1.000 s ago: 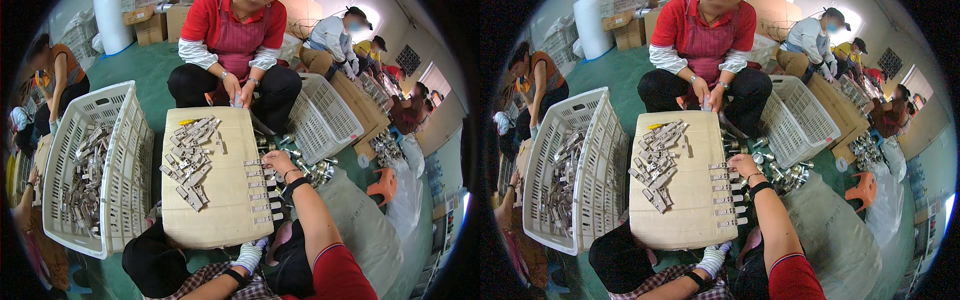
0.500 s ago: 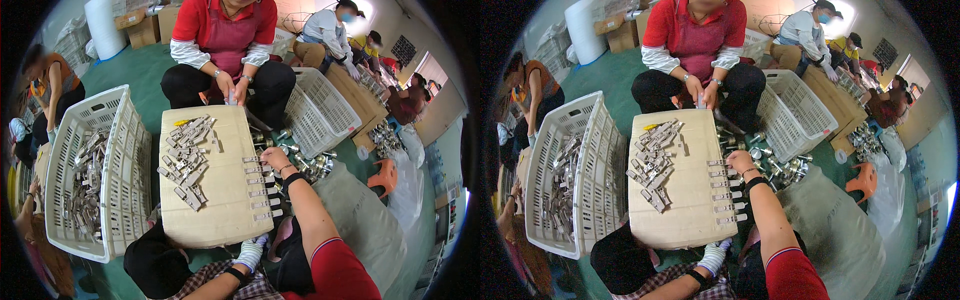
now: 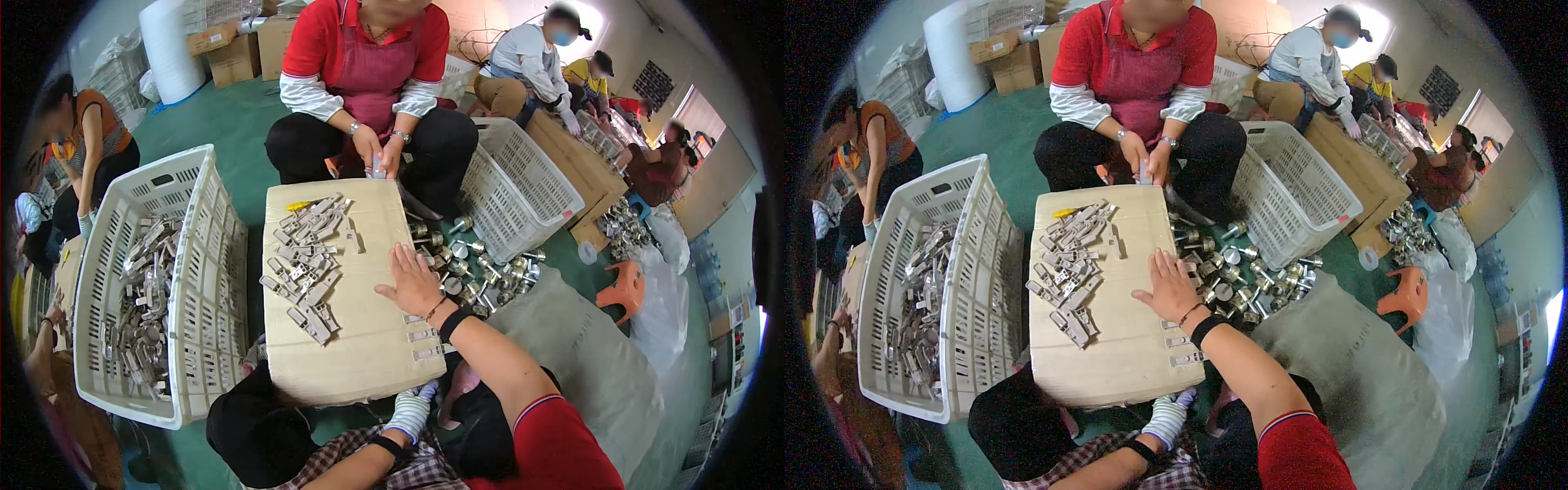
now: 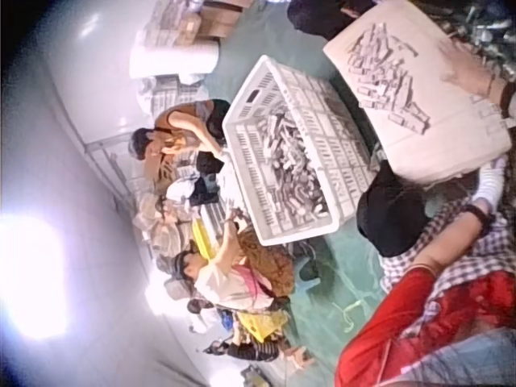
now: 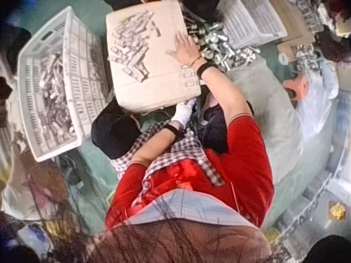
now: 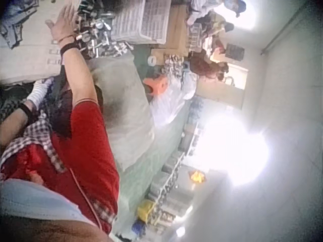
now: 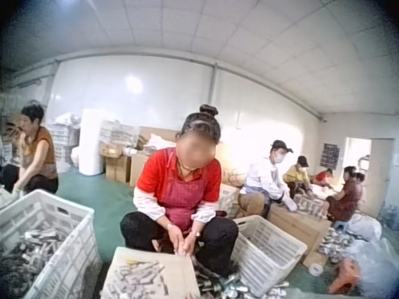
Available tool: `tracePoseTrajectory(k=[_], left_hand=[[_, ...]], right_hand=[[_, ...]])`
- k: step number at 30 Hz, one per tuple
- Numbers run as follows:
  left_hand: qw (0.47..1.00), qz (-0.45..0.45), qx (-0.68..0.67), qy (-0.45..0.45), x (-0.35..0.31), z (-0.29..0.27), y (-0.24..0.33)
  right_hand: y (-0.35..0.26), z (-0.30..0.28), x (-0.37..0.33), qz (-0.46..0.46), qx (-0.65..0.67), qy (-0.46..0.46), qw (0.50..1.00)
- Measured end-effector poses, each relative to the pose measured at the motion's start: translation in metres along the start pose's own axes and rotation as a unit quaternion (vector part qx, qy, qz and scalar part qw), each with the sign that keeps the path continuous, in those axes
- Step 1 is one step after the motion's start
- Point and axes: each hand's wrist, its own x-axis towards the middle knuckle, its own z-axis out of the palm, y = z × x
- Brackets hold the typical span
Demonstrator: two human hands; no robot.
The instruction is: The recorder is assembling small metal hinges by placing components together on a flat cardboard surface in a factory environment.
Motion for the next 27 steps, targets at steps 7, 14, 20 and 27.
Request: tracePoseTrajectory(k=[7,14,20,27], left_hand=[[0.998,-0.011,-0.068,0.002,0.002,-0.001,-0.009],[0.998,-0.026,-0.061,0.018,0.004,0.003,-0.011],[0.999,0.001,-0.027,0.031,0.003,0.005,-0.01],[0.999,-0.051,-0.005,-0.015,-0.002,0.017,0.014]], right_hand=[[-0.007,0.0,0.002,0.029,0.006,-0.107,0.994],[0.084,-0.031,0.026,0.058,0.563,0.056,0.823],[0.198,0.055,-0.072,0.252,0.232,0.034,0.939],[0.213,0.2,-0.129,0.186,-0.086,-0.045,0.978]])
